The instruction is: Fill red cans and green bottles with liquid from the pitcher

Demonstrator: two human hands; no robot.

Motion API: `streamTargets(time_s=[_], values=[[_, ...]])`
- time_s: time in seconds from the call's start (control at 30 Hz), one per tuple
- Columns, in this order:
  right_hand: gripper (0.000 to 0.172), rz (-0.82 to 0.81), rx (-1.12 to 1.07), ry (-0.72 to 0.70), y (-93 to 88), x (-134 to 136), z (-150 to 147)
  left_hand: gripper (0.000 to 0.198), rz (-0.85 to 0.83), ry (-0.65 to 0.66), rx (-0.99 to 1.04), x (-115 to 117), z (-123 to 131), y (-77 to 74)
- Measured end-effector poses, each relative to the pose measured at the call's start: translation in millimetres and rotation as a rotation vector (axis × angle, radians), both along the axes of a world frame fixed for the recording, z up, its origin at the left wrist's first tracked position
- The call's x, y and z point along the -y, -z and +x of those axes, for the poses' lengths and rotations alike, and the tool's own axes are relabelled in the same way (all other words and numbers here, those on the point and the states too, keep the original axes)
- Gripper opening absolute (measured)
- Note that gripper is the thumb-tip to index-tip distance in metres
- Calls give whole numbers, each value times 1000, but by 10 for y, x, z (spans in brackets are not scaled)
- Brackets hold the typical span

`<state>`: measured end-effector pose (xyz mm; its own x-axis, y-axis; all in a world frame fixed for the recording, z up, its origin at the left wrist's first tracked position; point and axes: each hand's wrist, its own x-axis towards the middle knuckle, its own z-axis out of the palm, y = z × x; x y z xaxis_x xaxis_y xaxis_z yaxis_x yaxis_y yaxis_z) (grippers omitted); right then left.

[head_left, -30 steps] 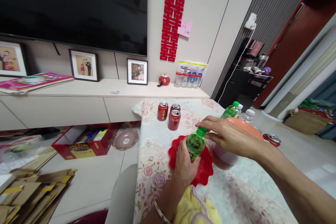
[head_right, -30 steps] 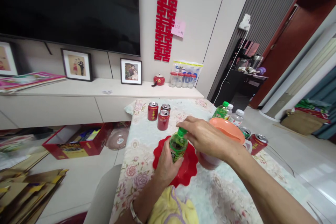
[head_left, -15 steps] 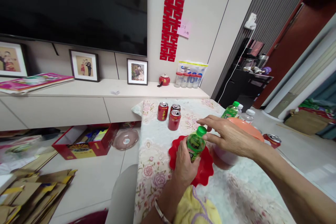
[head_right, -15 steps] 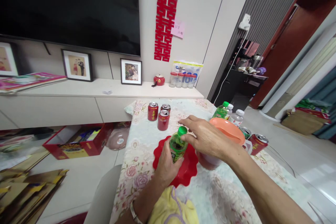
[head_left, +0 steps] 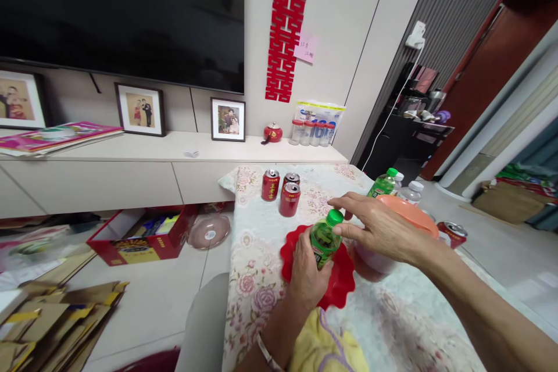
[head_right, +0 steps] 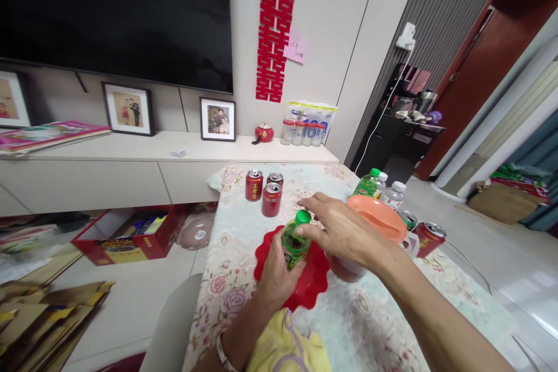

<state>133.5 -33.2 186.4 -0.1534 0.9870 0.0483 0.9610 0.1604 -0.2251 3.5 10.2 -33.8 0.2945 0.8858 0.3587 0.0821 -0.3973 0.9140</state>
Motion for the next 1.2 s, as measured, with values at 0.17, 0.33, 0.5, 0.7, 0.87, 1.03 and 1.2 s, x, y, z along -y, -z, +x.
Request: streamTargets(time_s=[0.17,0.33,0.5,0.7,0.87,1.03,1.2], values=[[40,16,-50,-80,52,14,53,79,-14,-17,-20,4,-2,1],[29,37,-26,-19,86,-32,42,79,0,-9,-12,3,-6,7],[34,40,-57,40,97,-30,53,80,-18,6,-5,-1,-7,-3],[41,47,-108,-65,142,11,91,79,-10,7,-17,1,-8,-11],[28,96,-61,-37,158,-17,67,78,2,6,-1,4,-4,3],[19,127,-39,15,175,-65,48,78,8,1,0,6,-9,-7],[23,193,-1,86,271,21,62,79,4,-3,-15,6,-6,-17]])
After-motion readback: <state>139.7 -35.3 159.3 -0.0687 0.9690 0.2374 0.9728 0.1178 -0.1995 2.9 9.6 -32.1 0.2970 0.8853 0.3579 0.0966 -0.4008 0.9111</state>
